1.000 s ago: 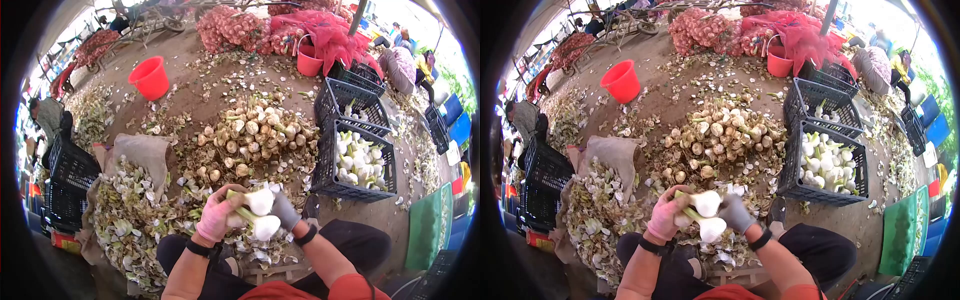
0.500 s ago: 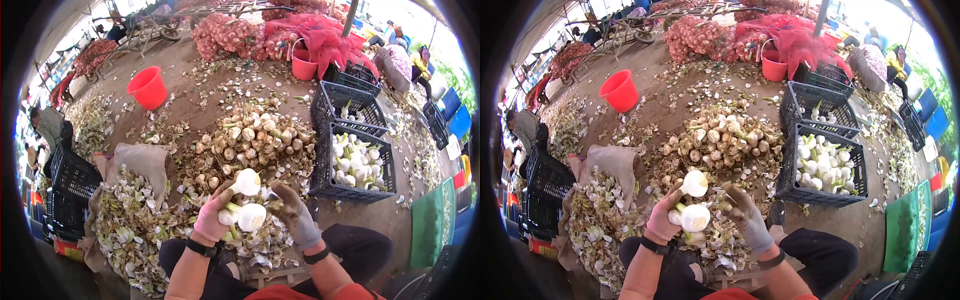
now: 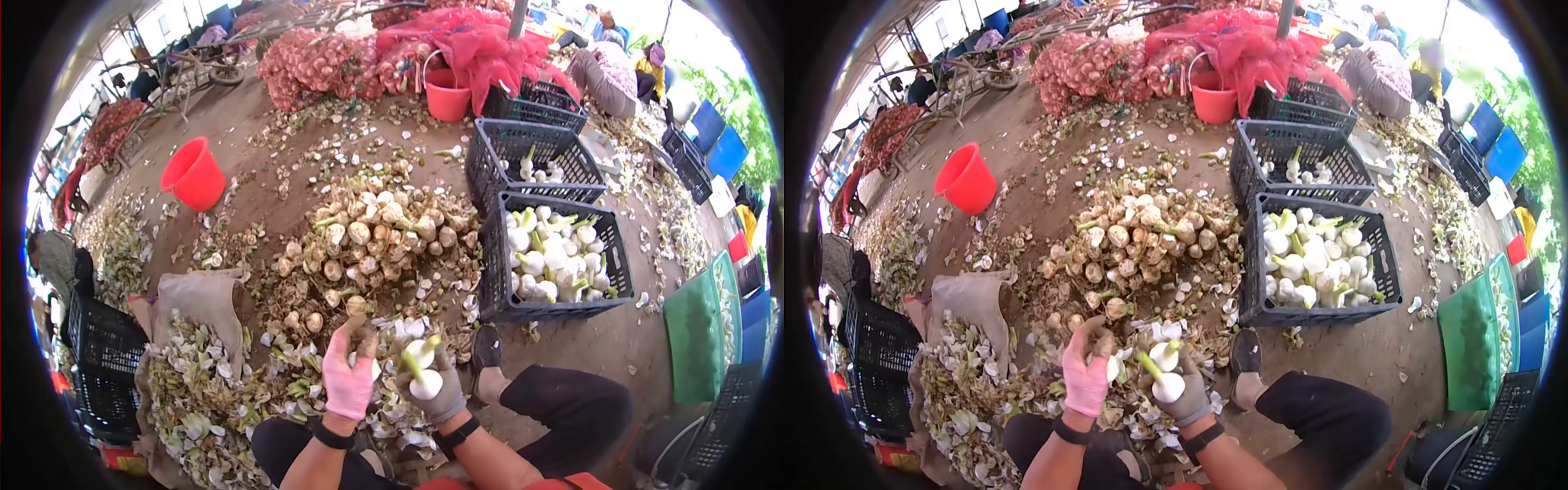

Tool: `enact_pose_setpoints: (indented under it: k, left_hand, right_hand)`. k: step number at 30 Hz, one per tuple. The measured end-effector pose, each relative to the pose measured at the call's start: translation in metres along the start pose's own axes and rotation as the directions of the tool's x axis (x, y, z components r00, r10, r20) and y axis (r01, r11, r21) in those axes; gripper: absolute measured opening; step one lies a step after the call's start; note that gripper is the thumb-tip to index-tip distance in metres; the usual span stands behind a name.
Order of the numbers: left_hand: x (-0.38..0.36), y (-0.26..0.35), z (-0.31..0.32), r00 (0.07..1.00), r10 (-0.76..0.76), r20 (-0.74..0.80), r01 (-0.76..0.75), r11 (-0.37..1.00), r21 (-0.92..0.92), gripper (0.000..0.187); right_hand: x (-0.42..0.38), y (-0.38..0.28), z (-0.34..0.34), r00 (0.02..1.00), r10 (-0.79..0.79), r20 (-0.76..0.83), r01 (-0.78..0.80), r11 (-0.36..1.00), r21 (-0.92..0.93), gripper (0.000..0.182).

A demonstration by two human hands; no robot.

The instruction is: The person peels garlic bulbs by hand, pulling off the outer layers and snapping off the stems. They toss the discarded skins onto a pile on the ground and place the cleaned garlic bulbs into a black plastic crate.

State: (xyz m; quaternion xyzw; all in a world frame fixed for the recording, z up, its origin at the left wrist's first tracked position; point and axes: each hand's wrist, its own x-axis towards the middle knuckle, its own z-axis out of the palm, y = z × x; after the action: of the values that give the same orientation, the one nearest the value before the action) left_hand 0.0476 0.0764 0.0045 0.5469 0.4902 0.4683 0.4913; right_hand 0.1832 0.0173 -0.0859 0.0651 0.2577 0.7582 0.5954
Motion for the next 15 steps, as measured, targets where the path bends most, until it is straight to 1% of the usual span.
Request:
enact_pose_setpoints:
  k: [1, 2, 3, 5, 6, 7, 9, 10, 11, 13, 14, 15]
  left_hand:
    - [-0.001, 0.000, 0.006, 0.999, 0.041, 0.017, -0.042, 0.999, 0.013, 0.033]
    - [-0.002, 0.005, 0.014, 1.000, 0.009, -0.007, -0.009, 1.000, -0.006, 0.033]
    - [0.001, 0.007, 0.017, 1.000, 0.031, 0.001, -0.031, 0.999, 0.020, 0.033]
    - [0.006, -0.001, 0.021, 0.996, -0.094, -0.009, 0.091, 0.977, -0.194, 0.033]
    - [0.010, 0.000, 0.023, 0.988, -0.150, -0.019, 0.143, 0.966, -0.215, 0.031]
    - [0.012, 0.003, 0.025, 0.988, -0.156, -0.020, 0.148, 0.965, -0.216, 0.031]
    - [0.016, 0.014, 0.027, 0.989, -0.140, 0.053, 0.149, 0.964, -0.222, 0.030]
    - [0.017, 0.018, 0.027, 0.986, -0.156, 0.064, 0.165, 0.973, -0.164, 0.026]
    - [0.017, 0.017, 0.026, 0.985, -0.161, 0.060, 0.169, 0.972, -0.164, 0.026]
    - [0.018, 0.021, 0.023, 0.967, -0.090, 0.236, 0.104, 0.993, -0.047, 0.033]
    - [0.020, 0.028, 0.025, 0.952, 0.089, 0.292, -0.140, 0.977, 0.159, 0.028]
    - [0.020, 0.027, 0.025, 0.954, 0.084, 0.287, -0.135, 0.978, 0.162, 0.028]
  right_hand:
    - [0.001, 0.002, 0.013, 1.000, 0.005, 0.015, -0.006, 0.998, 0.064, 0.058]
    - [0.002, -0.001, 0.015, 0.999, -0.034, 0.032, 0.034, 0.999, 0.002, 0.061]
    - [0.000, 0.002, 0.031, 0.997, -0.056, 0.058, 0.057, 0.998, -0.010, 0.061]
    - [0.000, -0.015, 0.031, 0.986, 0.012, 0.169, -0.014, 1.000, 0.010, 0.063]
    - [0.000, -0.019, 0.037, 0.986, 0.032, 0.163, -0.022, 0.998, -0.061, 0.073]
    - [-0.002, -0.021, 0.046, 0.987, 0.030, 0.158, -0.021, 0.998, -0.060, 0.073]
    - [-0.005, -0.023, 0.058, 0.961, 0.148, 0.234, -0.074, 0.952, -0.297, 0.078]
    - [-0.006, -0.025, 0.060, 0.961, 0.151, 0.230, -0.066, 0.939, -0.339, 0.089]
    - [-0.006, -0.029, 0.058, 0.962, 0.152, 0.225, -0.070, 0.939, -0.337, 0.089]
    - [-0.007, -0.037, 0.056, 0.933, 0.234, 0.273, -0.098, 0.896, -0.432, 0.092]
    - [-0.011, -0.038, 0.057, 0.950, 0.204, 0.238, -0.089, 0.904, -0.417, 0.095]
    - [-0.013, -0.038, 0.062, 0.950, 0.207, 0.233, -0.096, 0.905, -0.415, 0.095]
